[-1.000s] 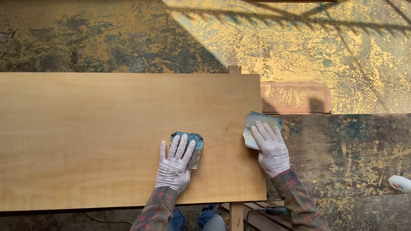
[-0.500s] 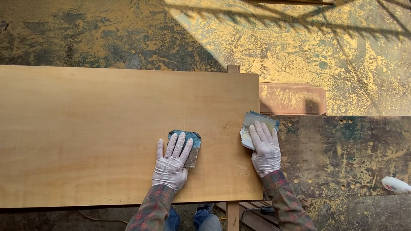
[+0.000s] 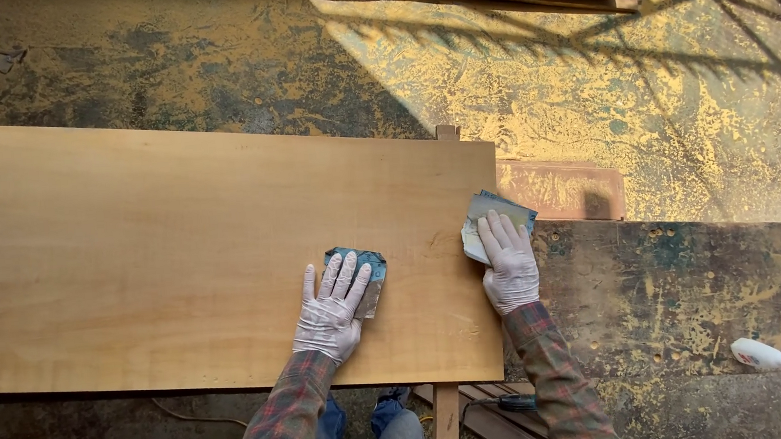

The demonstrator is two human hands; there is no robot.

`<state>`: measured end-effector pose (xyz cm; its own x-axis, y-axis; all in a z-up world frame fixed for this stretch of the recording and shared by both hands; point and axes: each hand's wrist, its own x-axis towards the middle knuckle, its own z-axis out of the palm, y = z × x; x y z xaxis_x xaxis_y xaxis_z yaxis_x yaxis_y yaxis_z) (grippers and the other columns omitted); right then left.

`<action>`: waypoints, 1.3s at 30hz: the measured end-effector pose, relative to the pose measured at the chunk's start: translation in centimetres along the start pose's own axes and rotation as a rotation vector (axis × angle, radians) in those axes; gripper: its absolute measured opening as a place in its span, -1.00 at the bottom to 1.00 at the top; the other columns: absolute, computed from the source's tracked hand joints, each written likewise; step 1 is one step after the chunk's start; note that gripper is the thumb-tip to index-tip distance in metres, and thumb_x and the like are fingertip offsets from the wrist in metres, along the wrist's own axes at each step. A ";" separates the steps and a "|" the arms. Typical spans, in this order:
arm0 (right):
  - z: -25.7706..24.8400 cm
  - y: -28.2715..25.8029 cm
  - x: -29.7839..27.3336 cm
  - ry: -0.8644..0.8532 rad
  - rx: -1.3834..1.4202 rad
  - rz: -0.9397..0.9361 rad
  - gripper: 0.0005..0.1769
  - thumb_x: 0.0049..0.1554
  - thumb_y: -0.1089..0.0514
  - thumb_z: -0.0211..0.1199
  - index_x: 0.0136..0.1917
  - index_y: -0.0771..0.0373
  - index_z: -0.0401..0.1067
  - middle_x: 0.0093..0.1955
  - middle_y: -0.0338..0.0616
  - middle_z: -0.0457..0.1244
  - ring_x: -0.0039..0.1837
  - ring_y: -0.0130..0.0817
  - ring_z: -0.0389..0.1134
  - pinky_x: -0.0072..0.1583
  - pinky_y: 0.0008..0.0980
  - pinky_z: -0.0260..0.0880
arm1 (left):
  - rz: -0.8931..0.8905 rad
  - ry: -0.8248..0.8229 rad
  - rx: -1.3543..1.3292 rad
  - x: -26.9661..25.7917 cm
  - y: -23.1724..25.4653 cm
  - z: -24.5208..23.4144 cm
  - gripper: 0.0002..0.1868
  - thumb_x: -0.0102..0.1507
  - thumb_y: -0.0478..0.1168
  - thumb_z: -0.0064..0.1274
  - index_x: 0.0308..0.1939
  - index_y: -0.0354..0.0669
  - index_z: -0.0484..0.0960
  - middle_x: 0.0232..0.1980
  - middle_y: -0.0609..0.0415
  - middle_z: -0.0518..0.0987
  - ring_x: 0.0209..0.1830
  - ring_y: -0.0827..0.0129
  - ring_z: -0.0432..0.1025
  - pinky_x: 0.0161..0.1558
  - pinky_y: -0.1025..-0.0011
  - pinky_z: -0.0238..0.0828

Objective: The person sands a long wooden panel resting on supports in a workshop. They first run a green electric orbital sander back and forth across the panel surface, then set the sander down and continue smoothing the surface by hand using two sanding blocks, working along the panel's length and edges.

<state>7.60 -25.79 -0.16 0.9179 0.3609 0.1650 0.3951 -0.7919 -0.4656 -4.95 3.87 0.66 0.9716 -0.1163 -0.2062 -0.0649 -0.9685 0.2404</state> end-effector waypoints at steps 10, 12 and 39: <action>-0.4 -0.4 0.5 0.026 0.251 0.149 -0.22 -0.04 0.54 0.01 0.45 0.27 0.36 0.52 0.02 0.22 0.57 0.00 0.19 0.59 0.08 0.03 | -0.008 -0.040 0.023 0.0 0.0 0.5 -0.13 0.19 -0.11 0.08 0.55 0.17 0.06 0.65 0.09 -0.04 0.65 0.20 -0.16 0.55 -0.14 -0.46; 1.2 -1.8 1.6 -0.021 0.201 0.076 -0.29 -0.01 0.47 0.13 0.43 0.32 0.32 0.51 0.18 0.14 0.54 0.17 0.08 0.52 0.02 0.06 | -0.007 -0.028 0.014 0.0 0.1 0.4 -0.14 0.19 -0.09 0.08 0.55 0.17 0.07 0.65 0.08 -0.04 0.64 0.19 -0.16 0.55 -0.15 -0.46; -5.0 -3.4 -6.4 -0.126 0.237 0.107 -0.19 -0.11 0.57 0.02 0.41 0.23 0.38 0.49 0.05 0.23 0.56 0.03 0.19 0.55 -0.05 0.16 | -0.012 -0.034 0.010 0.1 0.0 0.1 -0.09 0.13 -0.17 0.09 0.55 0.16 0.07 0.65 0.08 -0.01 0.64 0.19 -0.14 0.55 -0.15 -0.45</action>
<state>0.55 -27.88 4.67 0.9363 0.3513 0.0019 0.2629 -0.6970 -0.6672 -4.91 3.85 0.57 0.9639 -0.1120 -0.2415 -0.0558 -0.9721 0.2280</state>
